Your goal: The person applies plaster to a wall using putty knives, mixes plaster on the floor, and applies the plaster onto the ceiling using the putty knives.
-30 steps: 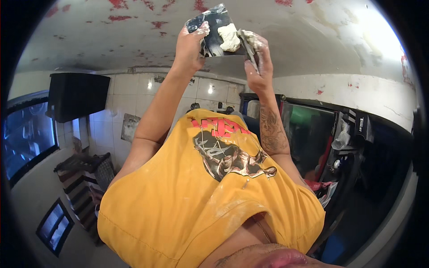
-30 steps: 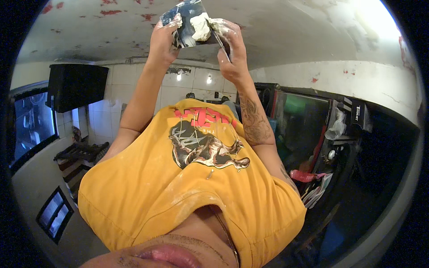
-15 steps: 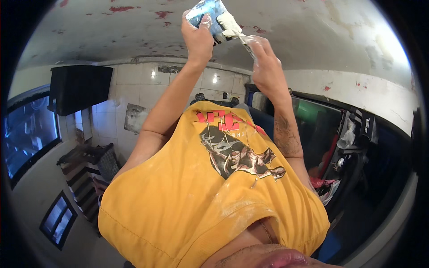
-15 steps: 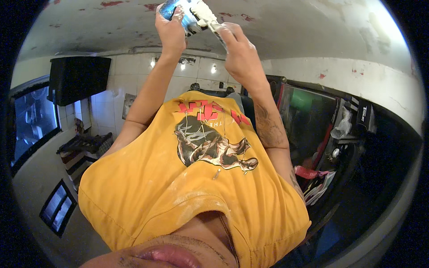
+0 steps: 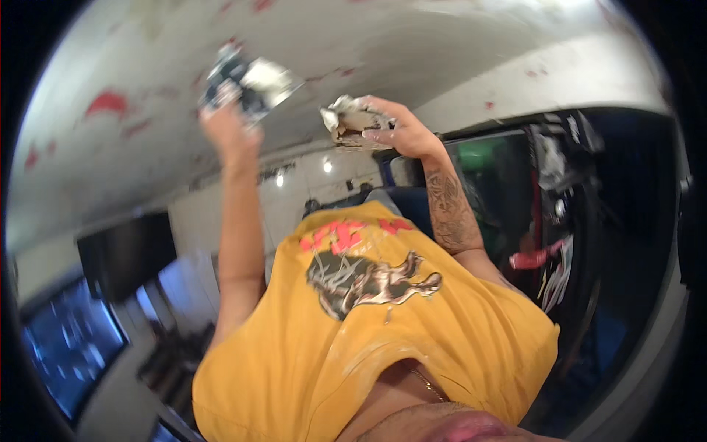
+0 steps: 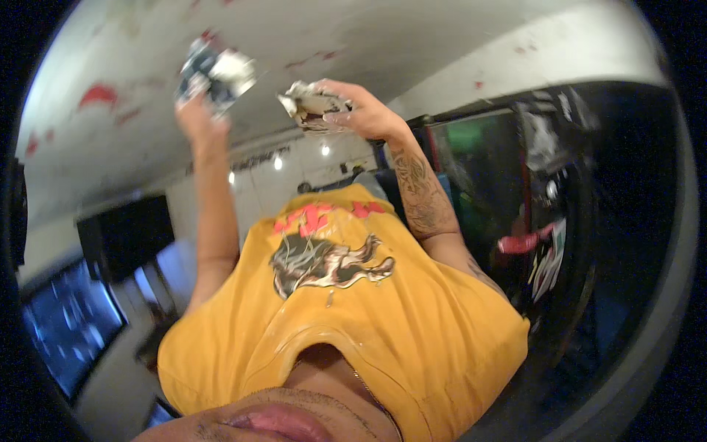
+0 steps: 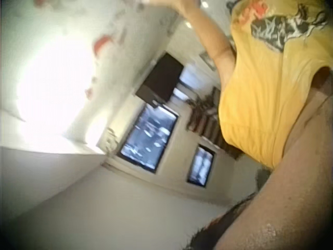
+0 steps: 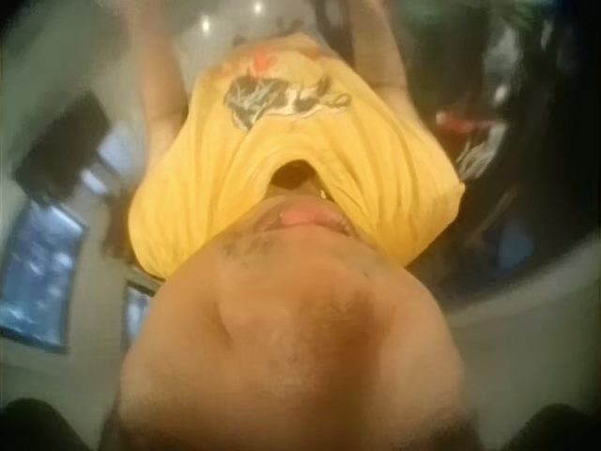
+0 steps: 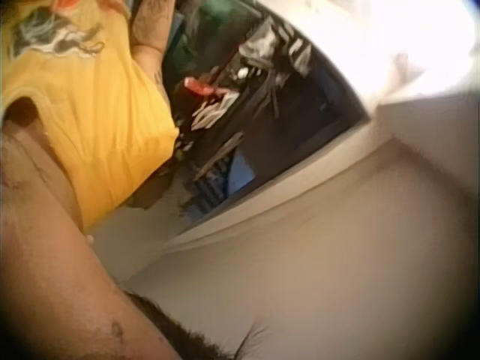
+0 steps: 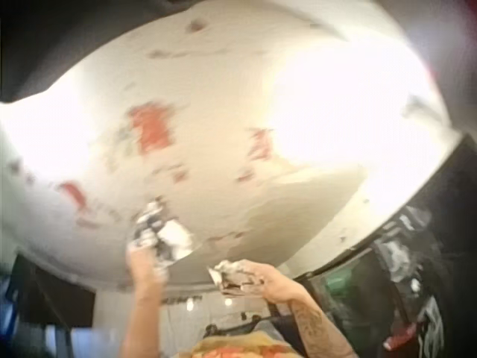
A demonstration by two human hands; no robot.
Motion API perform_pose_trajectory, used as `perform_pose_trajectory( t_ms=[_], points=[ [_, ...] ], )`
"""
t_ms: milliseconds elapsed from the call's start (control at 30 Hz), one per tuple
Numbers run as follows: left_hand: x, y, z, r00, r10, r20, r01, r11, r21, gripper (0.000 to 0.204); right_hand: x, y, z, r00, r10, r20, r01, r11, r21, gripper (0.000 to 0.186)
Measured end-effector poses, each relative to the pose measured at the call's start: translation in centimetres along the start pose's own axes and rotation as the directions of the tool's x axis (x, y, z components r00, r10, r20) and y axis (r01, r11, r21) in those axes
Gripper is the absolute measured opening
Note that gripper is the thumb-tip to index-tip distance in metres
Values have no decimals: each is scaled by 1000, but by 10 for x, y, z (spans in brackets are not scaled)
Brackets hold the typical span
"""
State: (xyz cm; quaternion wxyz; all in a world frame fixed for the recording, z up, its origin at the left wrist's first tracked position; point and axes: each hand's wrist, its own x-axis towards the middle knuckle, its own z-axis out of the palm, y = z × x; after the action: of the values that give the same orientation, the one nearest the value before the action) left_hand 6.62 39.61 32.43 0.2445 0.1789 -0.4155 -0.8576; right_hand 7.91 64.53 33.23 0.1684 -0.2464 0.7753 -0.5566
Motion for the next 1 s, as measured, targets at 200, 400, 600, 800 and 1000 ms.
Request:
perform_pose_trajectory(
  t_ms=[200, 400, 600, 800, 1000],
  points=[
    [101, 82, -62, 880, -301, 368, 211, 941, 265, 35, 4, 38, -119, 638, -70, -767, 509, 786, 352, 54],
    [158, 169, -12, 580, -490, 650, -108, 745, 658, 56, 45, 69, -212, 186, -158, -970, 335, 938, -89, 40],
    [191, 164, 18, 343, -637, 691, -191, 673, 715, 62, 56, 75, -250, 1, -270, -963, 72, 960, -270, 32],
    [203, 164, -5, 316, -660, 682, -137, 679, 721, 62, 105, 55, -194, -56, -474, -879, -387, 822, -418, 43],
    [214, 165, -8, 284, -686, 670, -158, 656, 738, 67, 149, 29, -117, -34, -355, -934, -404, 860, -312, 47]
  ],
)
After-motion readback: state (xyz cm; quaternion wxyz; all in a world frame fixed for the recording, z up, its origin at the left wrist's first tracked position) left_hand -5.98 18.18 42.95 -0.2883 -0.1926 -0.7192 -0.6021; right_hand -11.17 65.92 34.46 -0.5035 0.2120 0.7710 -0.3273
